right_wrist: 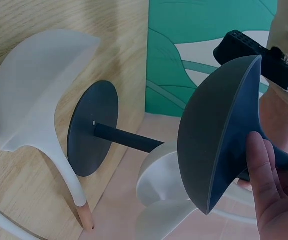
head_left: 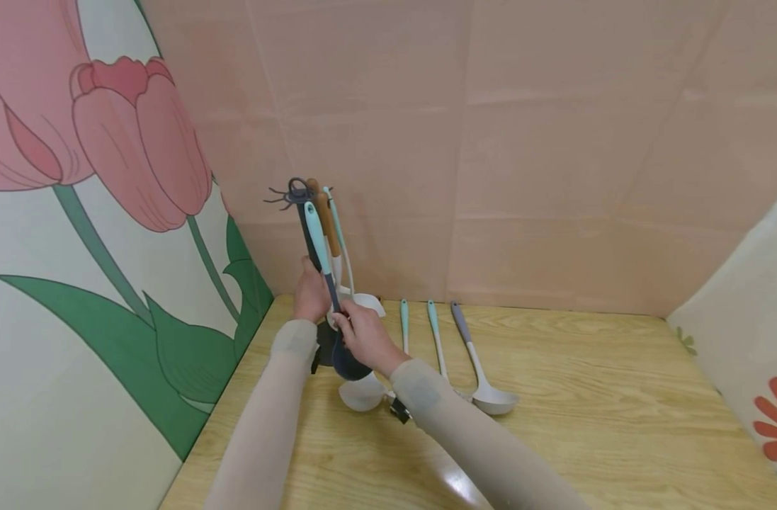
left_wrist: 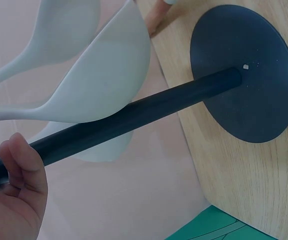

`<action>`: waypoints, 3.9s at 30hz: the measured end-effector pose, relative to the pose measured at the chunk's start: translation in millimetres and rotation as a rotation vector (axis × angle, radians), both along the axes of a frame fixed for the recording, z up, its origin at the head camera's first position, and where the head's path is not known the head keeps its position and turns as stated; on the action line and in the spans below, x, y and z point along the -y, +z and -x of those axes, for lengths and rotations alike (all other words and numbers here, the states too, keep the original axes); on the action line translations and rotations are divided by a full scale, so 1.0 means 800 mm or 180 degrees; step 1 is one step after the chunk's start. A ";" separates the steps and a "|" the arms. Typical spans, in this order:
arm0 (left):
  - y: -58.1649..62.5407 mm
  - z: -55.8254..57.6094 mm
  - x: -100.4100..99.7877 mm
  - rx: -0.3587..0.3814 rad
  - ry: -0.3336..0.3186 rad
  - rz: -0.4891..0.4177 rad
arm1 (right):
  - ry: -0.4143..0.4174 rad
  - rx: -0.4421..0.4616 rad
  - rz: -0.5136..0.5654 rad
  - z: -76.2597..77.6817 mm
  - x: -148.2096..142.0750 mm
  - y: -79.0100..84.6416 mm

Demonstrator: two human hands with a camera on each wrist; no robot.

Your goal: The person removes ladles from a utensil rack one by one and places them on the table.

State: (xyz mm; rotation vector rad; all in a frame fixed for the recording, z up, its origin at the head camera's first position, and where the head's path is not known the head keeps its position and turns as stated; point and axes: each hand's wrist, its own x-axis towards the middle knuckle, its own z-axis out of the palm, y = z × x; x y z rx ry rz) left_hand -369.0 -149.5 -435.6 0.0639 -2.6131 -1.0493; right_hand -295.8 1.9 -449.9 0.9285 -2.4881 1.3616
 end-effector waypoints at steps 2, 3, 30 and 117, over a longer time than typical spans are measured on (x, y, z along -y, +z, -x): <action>0.001 0.000 0.000 0.0028 -0.0001 -0.0032 | -0.0005 0.0002 0.0008 0.001 0.000 -0.001; 0.001 0.000 0.000 0.0036 -0.0003 -0.0056 | -0.0007 -0.0002 0.0010 0.001 0.000 -0.002; 0.002 -0.001 -0.001 -0.0015 -0.0001 -0.0110 | 0.0007 0.0037 0.0015 -0.001 -0.001 -0.003; -0.003 0.000 0.001 -0.0139 0.0015 0.0126 | -0.0172 0.0045 0.0365 -0.020 -0.052 -0.019</action>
